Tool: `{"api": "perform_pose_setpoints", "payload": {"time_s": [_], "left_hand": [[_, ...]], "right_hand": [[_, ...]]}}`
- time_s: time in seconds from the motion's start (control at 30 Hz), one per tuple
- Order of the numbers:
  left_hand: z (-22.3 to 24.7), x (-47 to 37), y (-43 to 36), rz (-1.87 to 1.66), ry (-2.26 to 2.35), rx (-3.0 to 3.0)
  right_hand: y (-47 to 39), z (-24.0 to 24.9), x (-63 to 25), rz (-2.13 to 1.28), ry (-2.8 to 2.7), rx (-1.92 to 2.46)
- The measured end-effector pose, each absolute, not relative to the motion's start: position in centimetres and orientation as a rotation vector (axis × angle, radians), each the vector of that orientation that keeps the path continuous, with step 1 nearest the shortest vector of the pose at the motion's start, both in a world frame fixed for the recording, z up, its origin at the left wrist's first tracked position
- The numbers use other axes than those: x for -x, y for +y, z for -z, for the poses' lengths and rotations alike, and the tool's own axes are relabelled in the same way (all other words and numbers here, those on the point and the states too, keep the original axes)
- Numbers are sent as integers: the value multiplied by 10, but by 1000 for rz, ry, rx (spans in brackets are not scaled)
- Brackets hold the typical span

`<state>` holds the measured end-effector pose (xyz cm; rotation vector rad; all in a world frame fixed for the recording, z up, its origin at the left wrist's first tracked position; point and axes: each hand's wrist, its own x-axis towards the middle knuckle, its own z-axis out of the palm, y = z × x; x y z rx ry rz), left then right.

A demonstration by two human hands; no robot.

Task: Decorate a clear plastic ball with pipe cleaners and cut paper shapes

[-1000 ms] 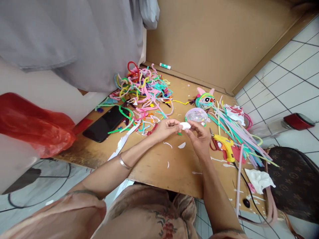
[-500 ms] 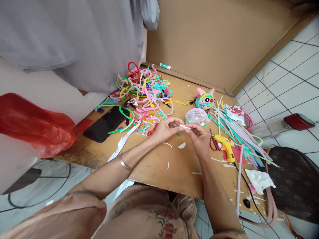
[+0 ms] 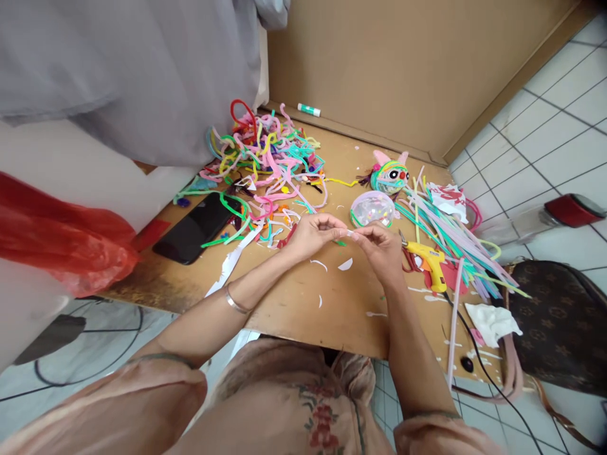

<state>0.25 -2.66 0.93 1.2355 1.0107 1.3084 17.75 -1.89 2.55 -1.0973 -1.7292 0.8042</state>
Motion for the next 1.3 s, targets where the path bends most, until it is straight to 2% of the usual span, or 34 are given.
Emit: {"api": "perform_pose_setpoints", "payload": {"time_s": [0.17, 0.33, 0.47, 0.93, 1.17, 1.3], "left_hand": [[-9, 5, -20, -1447, 1006, -1167], [-8, 8, -17, -1456, 1000, -1133], [-7, 5, -18, -1421, 997, -1136], [-4, -2, -21, -1358, 1030, -1116], [4, -4, -16, -1363, 999, -980], [3, -3, -15, -1363, 998, -933]], "right_hand": [[-14, -23, -195, -906, -2098, 1202], [-20, -16, -189, -562, -2498, 1491], [-26, -21, -181, -476, -2651, 1579], [-30, -23, -179, -546, -2761, 1611], [-32, -23, -177, -430, -2827, 1503], [-31, -22, -180, -556, -2717, 1449]]}}
